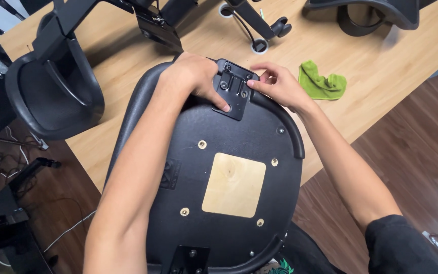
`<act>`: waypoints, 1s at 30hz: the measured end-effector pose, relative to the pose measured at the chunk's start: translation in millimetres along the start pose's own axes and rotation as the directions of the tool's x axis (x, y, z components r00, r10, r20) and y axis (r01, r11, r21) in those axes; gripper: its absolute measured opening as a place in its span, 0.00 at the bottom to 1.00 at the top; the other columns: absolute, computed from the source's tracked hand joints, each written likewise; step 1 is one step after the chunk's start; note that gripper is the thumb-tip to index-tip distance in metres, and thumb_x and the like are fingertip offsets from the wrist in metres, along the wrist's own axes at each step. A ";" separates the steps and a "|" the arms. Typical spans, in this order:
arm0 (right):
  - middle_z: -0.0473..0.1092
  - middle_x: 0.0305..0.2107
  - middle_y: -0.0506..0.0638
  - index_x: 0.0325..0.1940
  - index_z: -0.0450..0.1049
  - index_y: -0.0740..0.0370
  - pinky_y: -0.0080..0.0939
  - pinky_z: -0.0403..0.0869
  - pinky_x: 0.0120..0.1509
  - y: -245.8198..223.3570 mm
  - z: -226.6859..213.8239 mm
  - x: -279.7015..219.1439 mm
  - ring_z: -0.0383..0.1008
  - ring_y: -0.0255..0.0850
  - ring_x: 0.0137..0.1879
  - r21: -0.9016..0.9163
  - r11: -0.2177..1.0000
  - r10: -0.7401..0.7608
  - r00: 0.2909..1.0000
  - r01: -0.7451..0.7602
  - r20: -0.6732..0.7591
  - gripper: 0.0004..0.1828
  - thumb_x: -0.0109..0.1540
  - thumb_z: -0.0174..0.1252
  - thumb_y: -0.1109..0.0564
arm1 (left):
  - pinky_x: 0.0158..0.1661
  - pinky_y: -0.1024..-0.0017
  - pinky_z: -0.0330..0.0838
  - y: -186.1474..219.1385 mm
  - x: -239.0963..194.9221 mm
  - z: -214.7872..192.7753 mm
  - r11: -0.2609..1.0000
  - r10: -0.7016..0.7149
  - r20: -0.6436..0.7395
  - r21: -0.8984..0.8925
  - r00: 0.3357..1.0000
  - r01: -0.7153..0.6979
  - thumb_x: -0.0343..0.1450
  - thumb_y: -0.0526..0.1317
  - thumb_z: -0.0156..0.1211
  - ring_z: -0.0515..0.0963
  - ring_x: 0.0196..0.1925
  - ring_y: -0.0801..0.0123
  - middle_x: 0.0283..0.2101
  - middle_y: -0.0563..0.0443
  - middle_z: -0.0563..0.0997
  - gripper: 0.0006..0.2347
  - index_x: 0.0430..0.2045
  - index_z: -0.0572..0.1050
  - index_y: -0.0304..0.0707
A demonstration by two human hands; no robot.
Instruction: The person attaches black metal mounting brackets to the underside of a chair seat, using a screwdriver to drive screws into each bracket and aligning the brackets by hand. They then lift the seat and place it onto the mechanism of a chair base, pressing it into position.
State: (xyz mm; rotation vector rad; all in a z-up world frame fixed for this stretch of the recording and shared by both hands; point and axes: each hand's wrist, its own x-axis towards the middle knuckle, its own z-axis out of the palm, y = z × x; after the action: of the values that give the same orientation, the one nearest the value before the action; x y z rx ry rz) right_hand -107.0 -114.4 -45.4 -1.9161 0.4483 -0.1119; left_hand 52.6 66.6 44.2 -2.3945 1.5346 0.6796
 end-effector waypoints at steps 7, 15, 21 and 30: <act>0.67 0.30 0.42 0.58 0.77 0.65 0.29 0.67 0.37 33.9 -9.7 2.0 0.66 0.27 0.34 0.101 0.993 -0.056 0.998 0.052 0.037 0.20 0.65 0.66 0.52 | 0.49 0.62 0.74 -2.2 -4.2 0.4 1.000 -0.019 -0.013 -0.018 1.000 0.019 0.49 0.70 0.73 0.84 0.44 0.52 0.36 0.42 0.86 0.36 0.31 0.83 0.33; 0.75 0.31 0.58 0.44 0.74 0.68 0.46 0.75 0.43 268.9 -21.5 21.3 0.76 0.47 0.37 -0.155 0.965 0.147 0.923 -0.213 -0.355 0.12 0.62 0.62 0.57 | 0.48 0.61 0.75 1.0 -6.3 -3.0 0.998 -0.046 0.023 -0.042 0.999 0.047 0.50 0.68 0.74 0.84 0.44 0.52 0.36 0.43 0.85 0.32 0.29 0.84 0.36; 0.72 0.33 0.66 0.41 0.73 0.69 0.58 0.72 0.45 274.5 -3.2 15.3 0.74 0.62 0.41 -0.478 0.865 -0.120 0.862 -0.153 -0.493 0.15 0.56 0.68 0.60 | 0.49 0.62 0.74 4.4 -7.3 -4.7 0.996 -0.065 0.025 -0.051 0.998 0.067 0.50 0.68 0.74 0.84 0.44 0.51 0.36 0.42 0.85 0.34 0.32 0.83 0.34; 0.75 0.29 0.61 0.37 0.74 0.70 0.48 0.75 0.44 284.1 -14.2 30.9 0.76 0.51 0.36 -0.323 0.929 -0.032 0.830 -0.181 -0.557 0.06 0.57 0.62 0.65 | 0.51 0.62 0.72 -4.1 -1.4 3.4 0.998 -0.062 0.010 -0.012 0.998 0.062 0.49 0.71 0.73 0.84 0.44 0.52 0.36 0.42 0.85 0.37 0.32 0.83 0.30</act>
State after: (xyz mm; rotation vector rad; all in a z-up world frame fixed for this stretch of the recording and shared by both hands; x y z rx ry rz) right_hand -155.0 -228.2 -303.5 -2.2154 0.9968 -0.5841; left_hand 54.9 70.9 41.6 -2.4329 1.4500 0.6893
